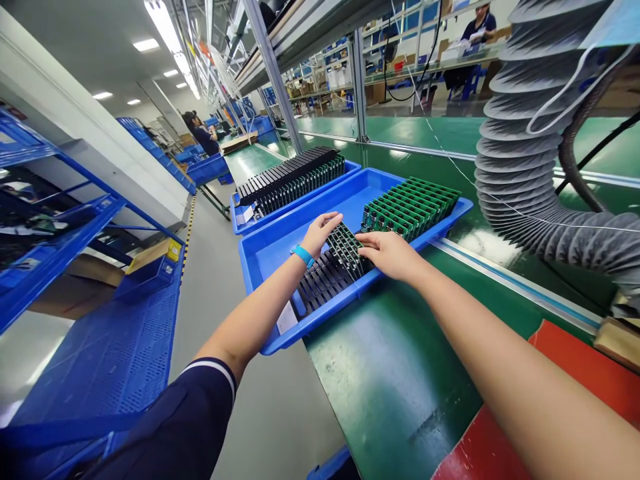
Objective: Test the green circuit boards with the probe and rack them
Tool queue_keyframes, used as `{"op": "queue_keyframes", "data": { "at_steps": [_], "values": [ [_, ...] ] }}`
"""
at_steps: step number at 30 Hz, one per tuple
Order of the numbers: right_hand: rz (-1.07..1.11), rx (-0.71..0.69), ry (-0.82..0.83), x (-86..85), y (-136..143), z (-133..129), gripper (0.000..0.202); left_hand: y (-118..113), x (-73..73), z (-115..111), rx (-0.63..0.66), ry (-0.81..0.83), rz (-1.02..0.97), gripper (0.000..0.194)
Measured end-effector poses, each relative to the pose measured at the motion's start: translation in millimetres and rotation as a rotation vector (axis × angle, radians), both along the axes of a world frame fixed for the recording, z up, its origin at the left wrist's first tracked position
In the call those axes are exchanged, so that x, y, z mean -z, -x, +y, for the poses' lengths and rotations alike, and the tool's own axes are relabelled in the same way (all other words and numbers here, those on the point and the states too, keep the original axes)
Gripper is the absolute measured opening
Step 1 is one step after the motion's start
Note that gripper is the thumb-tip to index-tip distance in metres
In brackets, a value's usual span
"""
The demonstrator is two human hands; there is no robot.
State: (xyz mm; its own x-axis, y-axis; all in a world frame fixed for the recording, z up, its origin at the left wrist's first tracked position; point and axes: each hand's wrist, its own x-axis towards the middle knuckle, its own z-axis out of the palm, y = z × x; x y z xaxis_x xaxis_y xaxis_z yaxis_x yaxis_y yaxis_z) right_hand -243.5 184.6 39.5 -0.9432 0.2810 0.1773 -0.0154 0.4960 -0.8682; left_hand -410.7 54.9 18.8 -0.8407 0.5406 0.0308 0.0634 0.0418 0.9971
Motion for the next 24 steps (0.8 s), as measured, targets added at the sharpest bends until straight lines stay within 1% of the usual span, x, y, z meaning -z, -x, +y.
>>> {"op": "queue_keyframes", "data": {
  "at_steps": [3, 6, 8, 11, 14, 17, 19, 22, 24],
  "values": [
    [-0.017, 0.043, -0.137, -9.0, 5.3, 6.6, 0.029, -0.9, 2.1, 0.2, -0.038, -0.034, 0.022, 0.039],
    [0.003, 0.139, -0.263, -16.1, 8.1, 22.2, 0.028, 1.0, 1.2, -2.6, -0.021, -0.044, 0.021, 0.03],
    [0.031, 0.203, -0.34, -17.2, 8.4, 31.6, 0.028, 2.7, -0.1, -4.7, -0.006, -0.036, 0.014, 0.027],
    [0.095, 0.298, -0.434, -11.7, 6.2, 37.7, 0.029, 4.7, -1.9, -7.2, 0.004, -0.016, 0.005, 0.024],
    [0.144, 0.353, -0.496, -0.8, 1.3, 33.5, 0.031, 5.7, -3.2, -9.6, -0.005, -0.001, 0.007, 0.026],
    [0.158, 0.335, -0.538, 9.5, -4.4, 23.8, 0.032, 5.5, -4.5, -11.8, -0.021, 0.015, 0.006, 0.033],
    [0.159, 0.312, -0.56, 14.4, -7.1, 17.6, 0.031, 5.0, -5.3, -12.5, -0.027, 0.029, 0.0, 0.035],
    [0.146, 0.288, -0.585, 18.9, -8.6, 12.3, 0.032, 3.9, -6.1, -11.9, -0.031, 0.05, -0.003, 0.028],
    [0.128, 0.29, -0.597, 19.1, -8.9, 11.3, 0.034, 3.3, -6.5, -11.0, -0.031, 0.062, 0.0, 0.023]
  ]
}}
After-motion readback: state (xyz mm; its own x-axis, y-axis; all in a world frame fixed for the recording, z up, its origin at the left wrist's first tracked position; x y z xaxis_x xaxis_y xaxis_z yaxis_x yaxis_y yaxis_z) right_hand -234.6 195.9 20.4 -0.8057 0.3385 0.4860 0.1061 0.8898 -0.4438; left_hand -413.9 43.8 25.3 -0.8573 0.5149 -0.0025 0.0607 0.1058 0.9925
